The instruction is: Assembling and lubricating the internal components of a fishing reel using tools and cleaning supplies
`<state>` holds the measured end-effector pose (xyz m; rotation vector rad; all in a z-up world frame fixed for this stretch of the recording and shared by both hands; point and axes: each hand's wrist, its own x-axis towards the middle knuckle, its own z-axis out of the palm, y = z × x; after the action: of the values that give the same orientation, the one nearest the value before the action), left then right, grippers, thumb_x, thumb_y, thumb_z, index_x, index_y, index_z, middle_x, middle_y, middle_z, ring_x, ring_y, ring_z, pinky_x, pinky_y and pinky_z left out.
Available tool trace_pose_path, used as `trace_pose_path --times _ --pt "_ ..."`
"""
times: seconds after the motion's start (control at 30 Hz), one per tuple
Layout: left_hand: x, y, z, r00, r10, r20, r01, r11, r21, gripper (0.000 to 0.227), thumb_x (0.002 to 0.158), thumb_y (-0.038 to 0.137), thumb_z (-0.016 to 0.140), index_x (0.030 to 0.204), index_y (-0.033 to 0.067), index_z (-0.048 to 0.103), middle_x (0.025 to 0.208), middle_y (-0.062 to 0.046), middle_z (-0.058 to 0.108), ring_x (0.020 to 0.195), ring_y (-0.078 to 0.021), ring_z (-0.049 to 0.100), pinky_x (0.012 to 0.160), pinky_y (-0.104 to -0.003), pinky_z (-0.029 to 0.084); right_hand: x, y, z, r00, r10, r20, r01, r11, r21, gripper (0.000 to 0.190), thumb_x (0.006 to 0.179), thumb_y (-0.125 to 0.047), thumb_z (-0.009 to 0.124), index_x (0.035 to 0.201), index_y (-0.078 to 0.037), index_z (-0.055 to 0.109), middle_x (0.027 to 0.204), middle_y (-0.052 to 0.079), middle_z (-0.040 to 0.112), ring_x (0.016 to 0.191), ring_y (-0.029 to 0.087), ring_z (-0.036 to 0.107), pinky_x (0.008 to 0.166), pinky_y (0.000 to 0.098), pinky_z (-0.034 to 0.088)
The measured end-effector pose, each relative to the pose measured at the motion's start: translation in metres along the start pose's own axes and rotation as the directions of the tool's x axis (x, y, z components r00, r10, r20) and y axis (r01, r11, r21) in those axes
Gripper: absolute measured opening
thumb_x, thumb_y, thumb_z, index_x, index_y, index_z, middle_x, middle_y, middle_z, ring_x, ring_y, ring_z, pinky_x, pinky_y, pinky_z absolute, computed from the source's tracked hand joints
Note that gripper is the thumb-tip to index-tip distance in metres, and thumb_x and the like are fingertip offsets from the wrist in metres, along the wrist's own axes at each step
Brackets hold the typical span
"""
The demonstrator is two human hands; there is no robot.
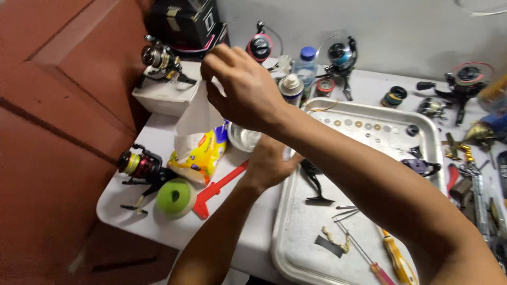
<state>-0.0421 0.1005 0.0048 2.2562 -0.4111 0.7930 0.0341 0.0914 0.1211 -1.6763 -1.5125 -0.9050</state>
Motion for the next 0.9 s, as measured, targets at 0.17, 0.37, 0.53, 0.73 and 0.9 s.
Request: trace_pose_path --times 0.17,0.37,0.53,0.73,0.9 --pt "-0.005 0.0 -0.016 0.98 -0.157 0.12 0.187 0.93 -0.316 0.036 0.081 0.039 0.062 0.099 0.0083 0.063 0.095 -0.009 0.063 0.098 -0.0284 0.057 0.094 -0.042 0.038 -0.043 -0.027 -0.104 0.988 0.133 0.075 -0.141 0.983 0.12 0.02 0.075 -0.009 0.062 0.09 -0.011 0.049 0.078 0.007 0.046 0.073 0.033 0.053 0.064 0.0405 0.045" --pt "0.006 0.053 -0.008 0.858 -0.27 0.437 0.454 0.797 -0.4 0.053 0.073 0.039 0.068 0.1 -0.0064 0.062 0.102 -0.027 0.062 0.105 -0.0381 0.056 0.098 -0.051 0.036 -0.137 -0.042 -0.195 0.931 0.255 0.26 -0.246 0.967 -0.069 0.021 0.062 0.0 0.064 0.08 -0.007 0.054 0.086 0.011 0.06 0.077 0.035 0.059 0.064 0.0423 0.049" --pt "0.015 0.086 0.029 0.772 -0.281 0.571 0.524 0.79 -0.319 0.052 0.071 0.032 0.07 0.097 -0.0115 0.062 0.1 -0.032 0.062 0.104 -0.0421 0.057 0.096 -0.053 0.038 -0.168 -0.058 -0.23 0.924 0.243 0.294 -0.242 0.969 -0.043 0.012 0.068 -0.003 0.064 0.075 -0.009 0.055 0.107 0.014 0.062 0.091 0.039 0.059 0.072 0.0443 0.049" --pt "0.025 0.109 0.061 0.677 -0.328 0.659 0.553 0.817 -0.163 0.041 0.073 0.025 0.066 0.097 -0.0084 0.061 0.096 -0.028 0.063 0.099 -0.0405 0.059 0.088 -0.049 0.042 -0.196 -0.064 -0.235 0.877 0.441 0.192 -0.463 0.882 0.087 0.047 0.074 0.003 0.059 0.12 -0.005 0.055 0.108 0.02 0.063 0.09 0.041 0.063 0.071 0.0486 0.051" --pt "0.019 0.115 0.074 0.575 -0.406 0.71 0.585 0.811 -0.01 0.031 0.076 0.018 0.061 0.097 -0.0053 0.061 0.093 -0.025 0.064 0.094 -0.039 0.061 0.08 -0.045 0.045 -0.215 -0.06 -0.223 0.882 0.465 0.082 -0.461 0.885 -0.058 0.032 0.082 -0.003 0.054 0.111 -0.009 0.064 0.086 0.012 0.07 0.071 0.028 0.069 0.058 0.0351 0.055"
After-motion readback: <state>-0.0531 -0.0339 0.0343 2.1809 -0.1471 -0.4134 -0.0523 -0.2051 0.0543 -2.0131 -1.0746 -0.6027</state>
